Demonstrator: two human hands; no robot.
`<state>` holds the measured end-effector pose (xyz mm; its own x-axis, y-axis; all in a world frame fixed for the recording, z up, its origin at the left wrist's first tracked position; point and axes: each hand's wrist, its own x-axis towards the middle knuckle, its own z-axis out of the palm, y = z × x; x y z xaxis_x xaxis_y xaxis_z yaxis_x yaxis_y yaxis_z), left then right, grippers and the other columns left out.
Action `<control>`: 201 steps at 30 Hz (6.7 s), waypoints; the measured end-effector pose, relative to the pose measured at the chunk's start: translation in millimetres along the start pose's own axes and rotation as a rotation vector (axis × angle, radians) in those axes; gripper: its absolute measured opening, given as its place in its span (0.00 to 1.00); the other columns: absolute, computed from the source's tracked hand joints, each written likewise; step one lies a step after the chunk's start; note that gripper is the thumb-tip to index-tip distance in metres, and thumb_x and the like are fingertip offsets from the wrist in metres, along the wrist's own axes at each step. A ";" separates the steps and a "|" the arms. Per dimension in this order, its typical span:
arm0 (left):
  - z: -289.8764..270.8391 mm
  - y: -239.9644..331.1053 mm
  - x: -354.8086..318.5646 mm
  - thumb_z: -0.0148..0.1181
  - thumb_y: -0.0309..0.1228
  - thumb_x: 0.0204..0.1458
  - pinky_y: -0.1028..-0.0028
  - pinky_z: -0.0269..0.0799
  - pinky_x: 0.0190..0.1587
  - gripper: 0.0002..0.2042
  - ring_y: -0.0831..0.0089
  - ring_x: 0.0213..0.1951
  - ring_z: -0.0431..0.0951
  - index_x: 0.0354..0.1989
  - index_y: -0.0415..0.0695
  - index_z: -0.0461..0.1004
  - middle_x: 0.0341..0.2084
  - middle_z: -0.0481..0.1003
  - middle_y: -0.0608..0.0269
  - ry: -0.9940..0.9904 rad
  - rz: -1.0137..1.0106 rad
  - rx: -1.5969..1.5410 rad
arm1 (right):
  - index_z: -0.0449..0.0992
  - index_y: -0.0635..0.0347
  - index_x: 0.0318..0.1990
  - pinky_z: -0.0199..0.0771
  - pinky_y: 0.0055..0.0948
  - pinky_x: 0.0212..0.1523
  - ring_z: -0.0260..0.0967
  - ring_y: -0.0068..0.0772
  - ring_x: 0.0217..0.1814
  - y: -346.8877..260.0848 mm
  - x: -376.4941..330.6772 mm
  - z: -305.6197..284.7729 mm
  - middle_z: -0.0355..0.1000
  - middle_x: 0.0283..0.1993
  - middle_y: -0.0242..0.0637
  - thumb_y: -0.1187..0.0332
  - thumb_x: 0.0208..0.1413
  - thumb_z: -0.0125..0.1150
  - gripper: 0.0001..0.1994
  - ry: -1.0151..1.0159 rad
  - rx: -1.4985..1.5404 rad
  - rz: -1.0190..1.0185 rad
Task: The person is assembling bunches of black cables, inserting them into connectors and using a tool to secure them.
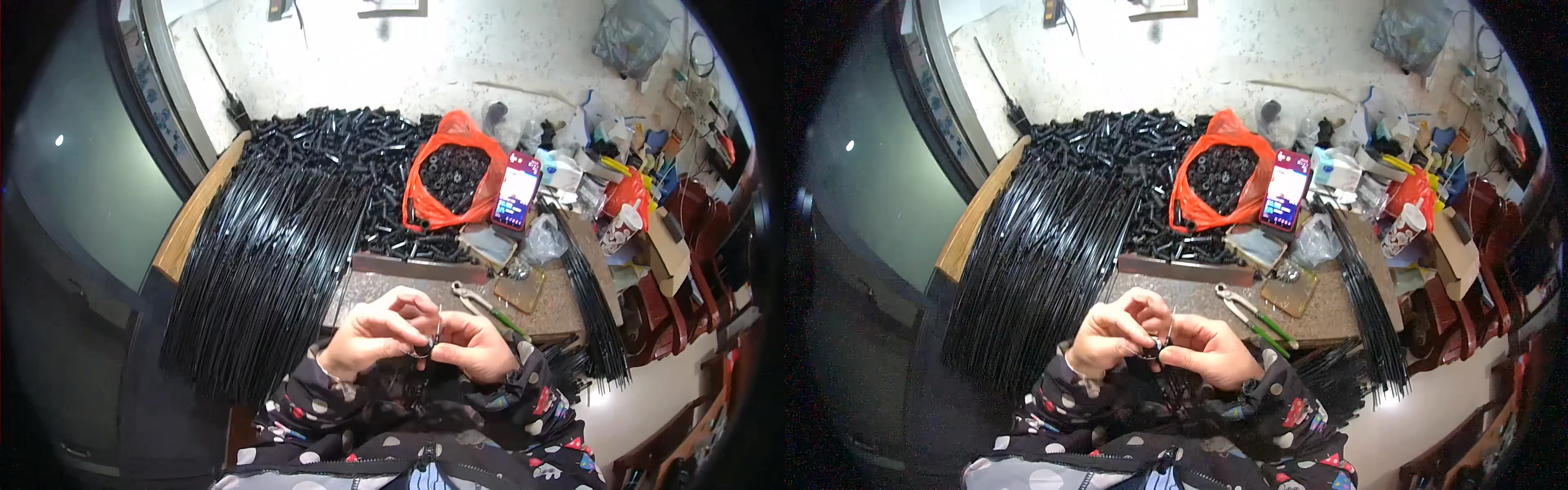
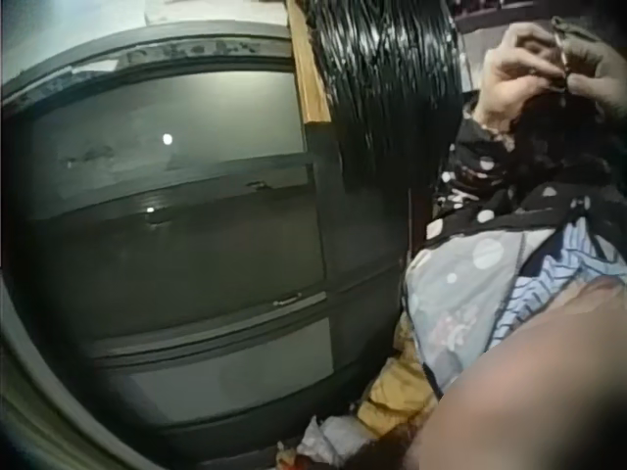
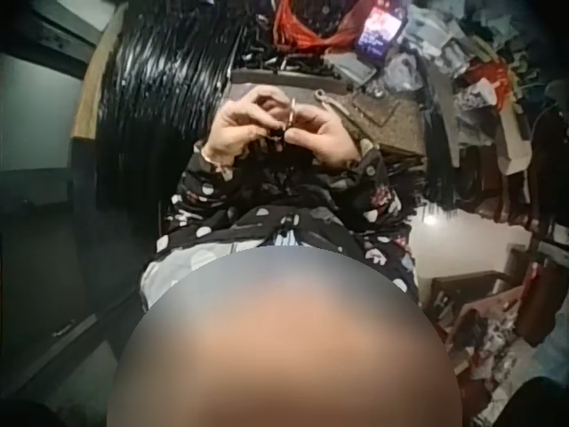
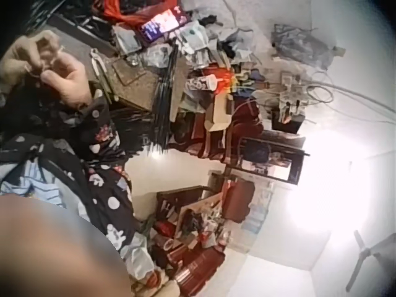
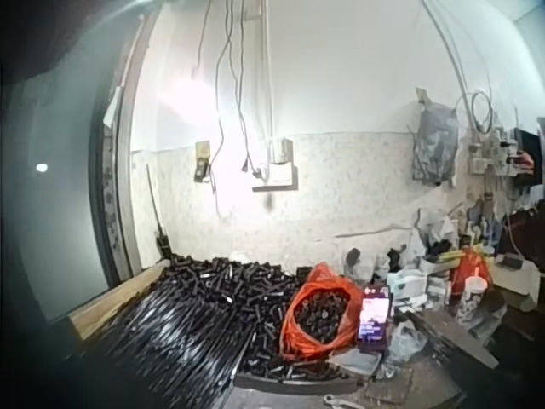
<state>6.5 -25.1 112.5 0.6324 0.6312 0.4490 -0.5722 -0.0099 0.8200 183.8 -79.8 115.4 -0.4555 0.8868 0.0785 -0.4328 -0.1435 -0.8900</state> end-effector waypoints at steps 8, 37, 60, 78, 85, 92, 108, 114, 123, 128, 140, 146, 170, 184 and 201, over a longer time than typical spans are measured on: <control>33.4 -35.3 1.0 0.63 0.18 0.35 0.76 0.66 0.33 0.08 0.68 0.30 0.69 0.27 0.39 0.72 0.29 0.68 0.59 0.567 0.469 0.960 | 0.69 0.68 0.43 0.66 0.20 0.41 0.66 0.20 0.38 15.8 1.6 -4.6 0.70 0.37 0.33 0.78 0.51 0.53 0.11 0.421 -0.118 -0.315; 25.1 -18.9 -4.6 0.49 0.23 0.51 0.75 0.66 0.36 0.10 0.72 0.31 0.70 0.42 0.37 0.64 0.34 0.67 0.56 0.153 0.368 0.770 | 0.67 0.63 0.34 0.64 0.20 0.35 0.62 0.22 0.35 25.4 10.8 -15.4 0.64 0.32 0.32 0.82 0.34 0.64 0.17 0.290 -0.248 -0.402; 29.5 -42.2 0.4 0.50 0.35 0.53 0.81 0.58 0.21 0.11 0.80 0.18 0.63 0.31 0.38 0.64 0.17 0.65 0.64 0.267 0.289 0.679 | 0.72 0.63 0.30 0.61 0.33 0.31 0.63 0.38 0.29 -11.3 -16.6 16.9 0.68 0.31 0.41 0.76 0.40 0.59 0.07 0.387 -1.320 -0.603; 1.4 -19.0 5.2 0.37 0.59 0.50 0.83 0.50 0.15 0.36 0.85 0.11 0.56 0.44 0.31 0.67 0.09 0.61 0.73 0.123 -0.025 0.328 | 0.71 0.63 0.36 0.65 0.21 0.33 0.62 0.25 0.40 67.8 -56.3 -86.2 0.61 0.41 0.34 0.75 0.45 0.56 0.08 0.515 -0.209 0.137; -9.8 -4.6 -8.1 0.32 0.49 0.56 0.84 0.48 0.17 0.30 0.86 0.13 0.54 0.43 0.31 0.69 0.10 0.59 0.73 0.534 0.063 0.422 | 0.73 0.54 0.22 0.53 0.42 0.47 0.57 0.46 0.45 -13.4 -55.2 2.4 0.64 0.39 0.34 0.68 0.24 0.66 0.12 0.272 -1.524 -0.493; -2.2 3.4 -15.6 0.36 0.48 0.55 0.85 0.48 0.17 0.28 0.86 0.14 0.56 0.40 0.32 0.71 0.13 0.63 0.71 0.569 0.072 0.461 | 0.74 0.59 0.27 0.58 0.39 0.42 0.60 0.45 0.44 -25.3 -56.3 12.6 0.67 0.39 0.34 0.70 0.26 0.64 0.14 0.195 -1.761 -0.621; 3.3 15.5 -5.6 0.55 0.47 0.47 0.86 0.48 0.18 0.24 0.91 0.16 0.57 0.36 0.31 0.72 0.16 0.69 0.72 0.359 0.004 0.467 | 0.62 0.65 0.47 0.68 0.30 0.30 0.69 0.40 0.30 20.1 -38.3 -15.8 0.68 0.30 0.43 0.72 0.31 0.64 0.29 0.276 -1.335 -0.478; -1.7 9.1 -2.9 0.55 0.36 0.48 0.86 0.51 0.20 0.18 0.89 0.17 0.59 0.37 0.30 0.72 0.14 0.66 0.73 0.287 0.154 0.165 | 0.68 0.65 0.40 0.69 0.29 0.26 0.71 0.32 0.26 3.8 -45.9 -21.7 0.71 0.26 0.40 0.70 0.52 0.52 0.10 -0.158 -0.750 0.077; 5.5 4.4 3.7 0.71 0.32 0.30 0.86 0.53 0.23 0.23 0.89 0.19 0.59 0.35 0.34 0.70 0.16 0.64 0.77 0.387 0.060 0.497 | 0.61 0.64 0.49 0.68 0.31 0.31 0.68 0.39 0.29 -0.9 -41.4 -26.6 0.68 0.34 0.46 0.73 0.33 0.63 0.30 0.312 -1.418 -0.500; -2.2 5.7 10.6 0.73 0.38 0.27 0.86 0.52 0.22 0.28 0.89 0.20 0.59 0.37 0.34 0.72 0.18 0.65 0.76 0.213 0.116 0.484 | 0.68 0.68 0.40 0.66 0.26 0.22 0.69 0.33 0.23 -14.0 -64.6 -17.2 0.71 0.26 0.42 0.68 0.48 0.57 0.14 0.079 -0.625 0.315; -1.9 2.9 -1.8 0.73 0.31 0.28 0.87 0.52 0.21 0.24 0.90 0.19 0.61 0.36 0.36 0.71 0.18 0.67 0.74 0.255 0.042 0.464 | 0.61 0.66 0.47 0.68 0.34 0.32 0.66 0.45 0.29 3.0 -44.8 -27.2 0.66 0.30 0.48 0.76 0.35 0.60 0.26 0.342 -1.680 -0.643; 8.2 2.3 2.5 0.71 0.28 0.30 0.87 0.50 0.19 0.20 0.90 0.17 0.59 0.35 0.36 0.72 0.14 0.64 0.76 0.271 0.144 0.559 | 0.56 0.65 0.55 0.68 0.24 0.36 0.68 0.24 0.32 16.3 -57.2 -5.5 0.68 0.36 0.36 0.73 0.55 0.46 0.20 -0.039 -0.545 0.330; 4.5 -53.8 4.7 0.67 0.28 0.38 0.87 0.51 0.20 0.21 0.89 0.18 0.57 0.41 0.33 0.70 0.14 0.61 0.79 0.504 0.071 0.386 | 0.68 0.60 0.33 0.68 0.33 0.31 0.69 0.40 0.27 30.0 -27.6 -131.8 0.69 0.26 0.43 0.73 0.46 0.55 0.06 0.789 -1.194 0.024; -6.0 -63.8 14.4 0.70 0.29 0.34 0.86 0.49 0.19 0.21 0.89 0.16 0.54 0.39 0.36 0.71 0.12 0.59 0.78 0.440 0.035 0.541 | 0.66 0.64 0.36 0.66 0.36 0.37 0.63 0.44 0.36 48.2 -9.1 -243.3 0.65 0.26 0.42 0.81 0.36 0.49 0.14 0.715 -1.943 -0.291; 21.9 -50.6 20.6 0.66 0.26 0.37 0.84 0.49 0.17 0.23 0.90 0.13 0.55 0.45 0.38 0.70 0.08 0.60 0.76 0.167 -0.041 0.616 | 0.61 0.59 0.33 0.63 0.19 0.23 0.63 0.23 0.23 1.8 -4.8 -91.3 0.66 0.25 0.34 0.81 0.44 0.54 0.11 0.717 -0.202 -0.212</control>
<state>59.9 -28.6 88.0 0.5290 0.7523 0.3926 -0.1133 -0.3959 0.9113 256.2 -44.3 72.4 0.2667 0.9638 0.0078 -0.2731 0.0833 -0.9584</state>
